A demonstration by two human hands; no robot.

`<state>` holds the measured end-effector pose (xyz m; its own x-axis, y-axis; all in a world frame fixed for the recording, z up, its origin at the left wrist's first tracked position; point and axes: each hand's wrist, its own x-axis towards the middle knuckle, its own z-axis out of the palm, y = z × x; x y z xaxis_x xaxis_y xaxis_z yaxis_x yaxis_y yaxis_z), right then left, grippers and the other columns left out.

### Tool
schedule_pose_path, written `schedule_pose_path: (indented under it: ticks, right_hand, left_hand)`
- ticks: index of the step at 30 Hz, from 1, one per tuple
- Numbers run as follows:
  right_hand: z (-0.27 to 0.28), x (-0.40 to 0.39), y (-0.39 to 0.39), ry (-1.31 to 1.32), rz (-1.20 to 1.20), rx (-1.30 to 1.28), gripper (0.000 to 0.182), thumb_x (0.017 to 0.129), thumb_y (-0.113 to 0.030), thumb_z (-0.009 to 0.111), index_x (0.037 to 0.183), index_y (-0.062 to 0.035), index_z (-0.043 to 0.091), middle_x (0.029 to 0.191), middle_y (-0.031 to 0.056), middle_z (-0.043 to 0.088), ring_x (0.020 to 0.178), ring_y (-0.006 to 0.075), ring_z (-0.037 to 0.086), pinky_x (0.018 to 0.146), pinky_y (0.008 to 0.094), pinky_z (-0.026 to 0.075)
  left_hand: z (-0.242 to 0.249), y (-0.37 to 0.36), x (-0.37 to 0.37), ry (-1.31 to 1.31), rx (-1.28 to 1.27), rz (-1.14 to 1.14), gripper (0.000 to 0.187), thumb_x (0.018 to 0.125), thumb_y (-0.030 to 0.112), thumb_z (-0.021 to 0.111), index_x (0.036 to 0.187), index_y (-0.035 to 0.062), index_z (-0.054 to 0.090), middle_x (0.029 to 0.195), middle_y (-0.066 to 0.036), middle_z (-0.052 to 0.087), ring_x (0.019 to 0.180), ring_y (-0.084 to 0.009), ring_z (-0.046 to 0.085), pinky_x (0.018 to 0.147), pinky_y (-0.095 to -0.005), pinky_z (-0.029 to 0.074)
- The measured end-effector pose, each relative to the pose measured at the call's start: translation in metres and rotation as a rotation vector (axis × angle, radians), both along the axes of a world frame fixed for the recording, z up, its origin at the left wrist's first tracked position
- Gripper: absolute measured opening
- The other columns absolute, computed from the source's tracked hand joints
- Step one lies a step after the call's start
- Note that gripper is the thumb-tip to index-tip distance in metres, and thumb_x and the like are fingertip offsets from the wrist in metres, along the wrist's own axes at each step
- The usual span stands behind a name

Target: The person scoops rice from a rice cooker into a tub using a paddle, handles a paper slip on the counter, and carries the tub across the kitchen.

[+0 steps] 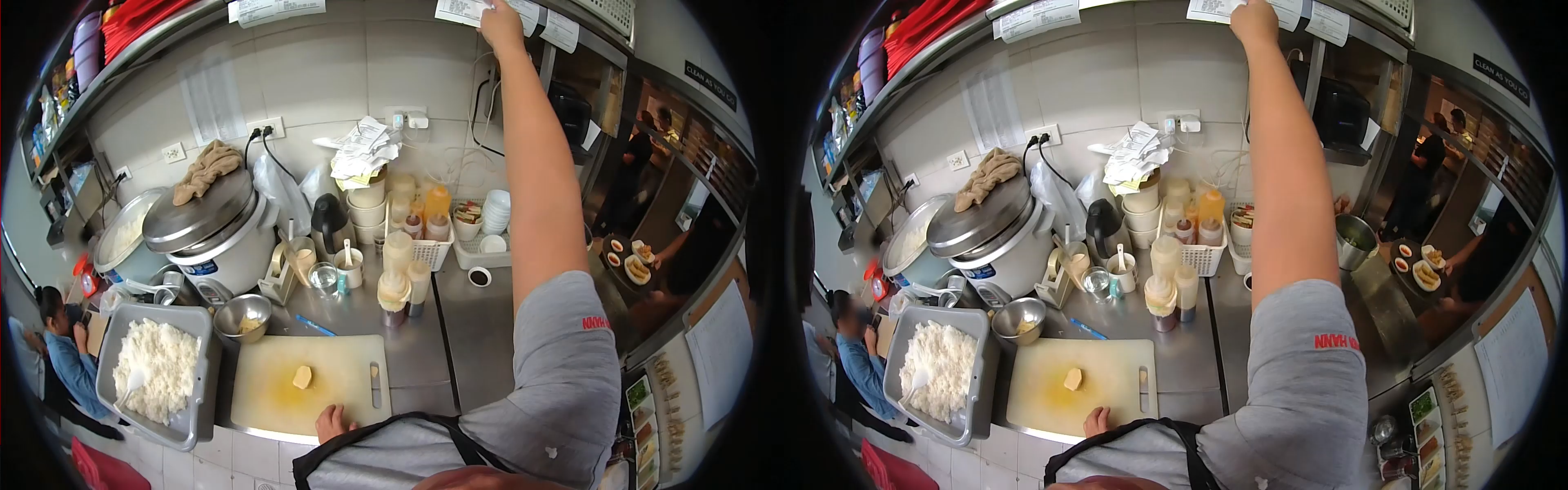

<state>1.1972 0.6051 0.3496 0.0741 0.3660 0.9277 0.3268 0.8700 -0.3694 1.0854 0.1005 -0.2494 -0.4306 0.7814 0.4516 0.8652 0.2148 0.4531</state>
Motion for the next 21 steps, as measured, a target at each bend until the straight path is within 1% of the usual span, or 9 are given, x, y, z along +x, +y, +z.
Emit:
schedule_pose_path:
  ticks: [5, 6, 7, 8, 9, 12, 15, 16, 21]
  right_hand:
    - [-0.011, 0.024, -0.115, -0.073, -0.486, -0.075, 0.043, 0.074, -0.022, 0.046, 0.116, -0.0135, 0.048, 0.107, 0.0212, 0.053, 0.100, 0.0293, 0.051, 0.084, 0.0404, 0.040]
    - [-0.020, 0.037, -0.129, -0.001, -0.202, -0.100, 0.053, 0.071, -0.027, 0.055, 0.121, -0.0137, 0.042, 0.112, 0.0223, 0.049, 0.102, 0.0307, 0.051, 0.087, 0.0391, 0.039]
    - [-0.028, 0.060, -0.128, -0.022, -0.078, 0.197, 0.031, 0.077, -0.022, 0.057, 0.105, -0.0105, 0.057, 0.083, 0.0026, 0.056, 0.068, 0.0102, 0.051, 0.065, 0.0234, 0.043]
    - [-0.042, 0.070, -0.178, 0.015, 0.409, 0.067, 0.034, 0.079, -0.020, 0.055, 0.109, -0.0046, 0.053, 0.081, 0.0022, 0.054, 0.069, 0.0096, 0.049, 0.065, 0.0219, 0.040]
    - [-0.059, 0.084, -0.225, -0.036, 0.559, 0.141, 0.030, 0.082, -0.020, 0.051, 0.105, -0.0011, 0.053, 0.076, 0.0011, 0.052, 0.064, 0.0088, 0.047, 0.056, 0.0194, 0.038]
    - [-0.106, 0.153, -0.303, -0.598, 1.440, 0.458, 0.024, 0.083, -0.022, 0.047, 0.095, -0.0016, 0.053, 0.072, 0.0066, 0.054, 0.059, 0.0135, 0.049, 0.053, 0.0234, 0.038]
    - [-0.125, 0.187, -0.355, -1.015, 1.689, 0.817, 0.026, 0.084, -0.028, 0.041, 0.082, -0.0055, 0.053, 0.067, 0.0125, 0.054, 0.055, 0.0207, 0.051, 0.050, 0.0301, 0.039]
    - [-0.116, 0.171, -0.384, -0.866, 1.550, 0.857, 0.026, 0.087, -0.031, 0.038, 0.096, -0.0106, 0.051, 0.065, 0.0112, 0.054, 0.046, 0.0176, 0.047, 0.040, 0.0275, 0.033]
    - [-0.116, 0.183, -0.410, -0.948, 1.744, 0.644, 0.045, 0.088, -0.039, 0.031, 0.068, -0.0044, 0.051, 0.058, 0.0101, 0.050, 0.045, 0.0188, 0.047, 0.039, 0.0277, 0.032]
  left_hand:
    - [0.012, -0.001, 0.004, -0.042, 0.011, 0.010, 0.055, 0.058, 0.019, 0.064, 0.108, 0.0048, 0.045, 0.107, -0.019, 0.045, 0.097, -0.0351, 0.044, 0.084, -0.0441, 0.035]
    - [0.018, 0.000, 0.006, -0.054, 0.024, 0.019, 0.055, 0.059, 0.019, 0.064, 0.108, 0.0049, 0.045, 0.107, -0.019, 0.045, 0.097, -0.0351, 0.044, 0.084, -0.0440, 0.035]
    - [0.024, -0.002, 0.010, -0.070, 0.034, 0.036, 0.054, 0.059, 0.018, 0.064, 0.108, 0.0050, 0.045, 0.107, -0.019, 0.045, 0.097, -0.0350, 0.044, 0.084, -0.0439, 0.035]
    - [0.032, -0.002, 0.014, -0.099, 0.041, 0.050, 0.053, 0.060, 0.018, 0.063, 0.109, 0.0054, 0.045, 0.108, -0.019, 0.045, 0.099, -0.0344, 0.043, 0.084, -0.0439, 0.035]
    - [0.033, -0.003, 0.016, -0.101, 0.042, 0.062, 0.053, 0.061, 0.018, 0.063, 0.109, 0.0054, 0.045, 0.108, -0.019, 0.044, 0.099, -0.0343, 0.043, 0.084, -0.0437, 0.035]
    - [0.039, -0.004, 0.015, -0.097, 0.032, 0.020, 0.051, 0.063, 0.017, 0.062, 0.109, 0.0054, 0.044, 0.108, -0.019, 0.044, 0.100, -0.0343, 0.042, 0.085, -0.0427, 0.034]
    - [0.048, -0.006, 0.019, -0.103, 0.032, 0.030, 0.050, 0.064, 0.016, 0.061, 0.110, 0.0052, 0.044, 0.109, -0.019, 0.044, 0.100, -0.0343, 0.042, 0.085, -0.0423, 0.034]
    - [0.050, -0.006, 0.020, -0.102, 0.035, 0.022, 0.050, 0.064, 0.015, 0.061, 0.110, 0.0051, 0.043, 0.109, -0.019, 0.044, 0.100, -0.0343, 0.042, 0.085, -0.0424, 0.034]
    - [0.047, -0.007, 0.017, -0.094, 0.030, -0.001, 0.051, 0.064, 0.015, 0.061, 0.110, 0.0044, 0.043, 0.109, -0.019, 0.043, 0.100, -0.0340, 0.042, 0.085, -0.0426, 0.034]
